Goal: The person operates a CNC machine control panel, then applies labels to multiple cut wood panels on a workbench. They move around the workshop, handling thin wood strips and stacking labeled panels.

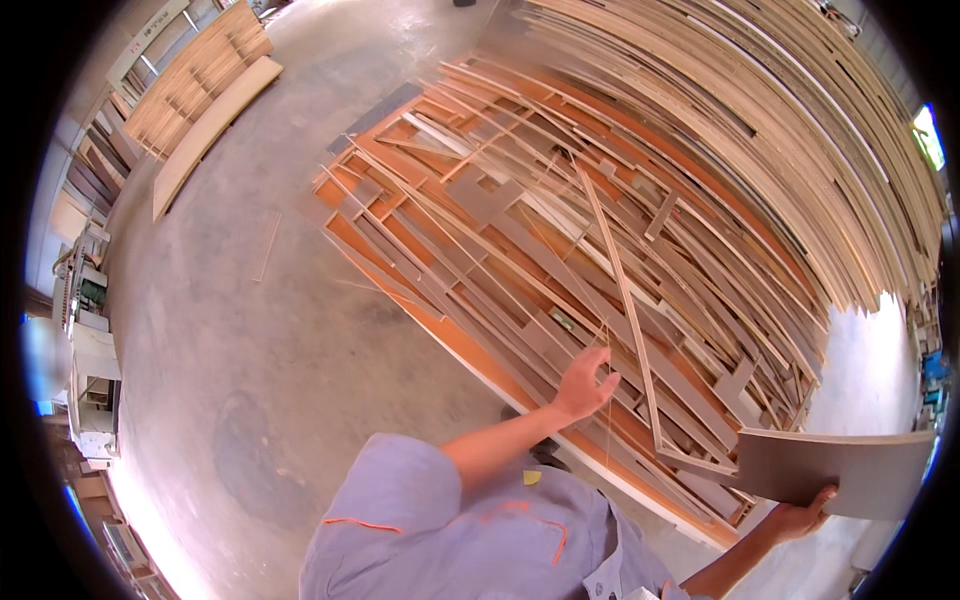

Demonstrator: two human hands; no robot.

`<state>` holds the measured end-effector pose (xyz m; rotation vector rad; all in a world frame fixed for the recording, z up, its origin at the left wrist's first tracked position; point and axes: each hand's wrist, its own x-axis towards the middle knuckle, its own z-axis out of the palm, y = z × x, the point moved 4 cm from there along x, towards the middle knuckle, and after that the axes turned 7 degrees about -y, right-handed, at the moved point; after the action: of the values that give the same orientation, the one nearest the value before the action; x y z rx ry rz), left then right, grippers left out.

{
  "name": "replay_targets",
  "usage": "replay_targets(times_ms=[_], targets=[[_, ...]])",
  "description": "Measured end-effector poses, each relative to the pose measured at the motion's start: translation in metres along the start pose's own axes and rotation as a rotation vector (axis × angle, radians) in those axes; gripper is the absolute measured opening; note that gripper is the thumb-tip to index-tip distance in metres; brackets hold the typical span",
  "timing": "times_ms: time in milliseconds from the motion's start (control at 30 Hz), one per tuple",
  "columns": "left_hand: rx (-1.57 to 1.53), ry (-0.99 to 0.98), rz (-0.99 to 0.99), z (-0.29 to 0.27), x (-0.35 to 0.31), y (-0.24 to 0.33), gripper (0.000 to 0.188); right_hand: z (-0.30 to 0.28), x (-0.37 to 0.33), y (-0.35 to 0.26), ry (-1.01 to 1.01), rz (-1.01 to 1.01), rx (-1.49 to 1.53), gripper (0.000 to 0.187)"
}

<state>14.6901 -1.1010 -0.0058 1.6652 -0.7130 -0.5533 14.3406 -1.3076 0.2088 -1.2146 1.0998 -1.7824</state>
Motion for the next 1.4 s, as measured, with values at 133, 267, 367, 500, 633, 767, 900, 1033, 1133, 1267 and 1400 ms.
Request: replay_targets(times_ms=[133,267,367,500,633,767,900,1033,1133,1267,1400], targets=[[0.117,-0.096,0.306,0.007,0.004,0.093,0.054,0.043,-0.042,-0.005,-0.206,-0.100,-0.172,0.049],[0.153,-0.338,0.498,0.031,-0.008,0.160,0.078,0.083,-0.072,0.012,-0.363,-0.080,-0.164,0.039],[0.208,-0.405,0.576,0.041,-0.020,0.164,0.094,0.122,-0.110,0.013,-0.563,-0.083,-0.137,0.031],[0.156,-0.389,0.414,0.014,-0.020,0.150,0.105,0.165,-0.157,0.006,-0.708,-0.011,0.124,0.031],[0.332,-0.144,0.434,-0.019,-0.020,0.152,0.108,0.200,-0.184,-0.002,-0.749,0.023,0.221,0.033],[0.416,-0.050,0.603,-0.076,0.005,0.161,0.107,0.226,-0.195,-0.001,-0.806,-0.053,0.255,0.035],[0.633,-0.230,0.674,-0.166,0.062,0.140,0.098,0.277,-0.200,-0.016,-0.866,0.255,0.403,0.040],[0.787,-0.447,0.727,-0.246,0.123,0.130,0.089,0.323,-0.233,0.014,-0.839,0.514,0.437,0.037],[0.960,-0.565,0.684,-0.300,0.159,0.131,0.082,0.354,-0.275,0.059,-0.770,0.663,0.532,0.036],[1.076,-0.485,0.657,-0.364,0.208,0.121,0.070,0.422,-0.326,0.098,-0.706,0.786,0.685,0.033],[1.099,-0.237,0.513,-0.412,0.205,0.078,0.062,0.510,-0.359,0.113,-0.648,0.831,0.688,0.031]])
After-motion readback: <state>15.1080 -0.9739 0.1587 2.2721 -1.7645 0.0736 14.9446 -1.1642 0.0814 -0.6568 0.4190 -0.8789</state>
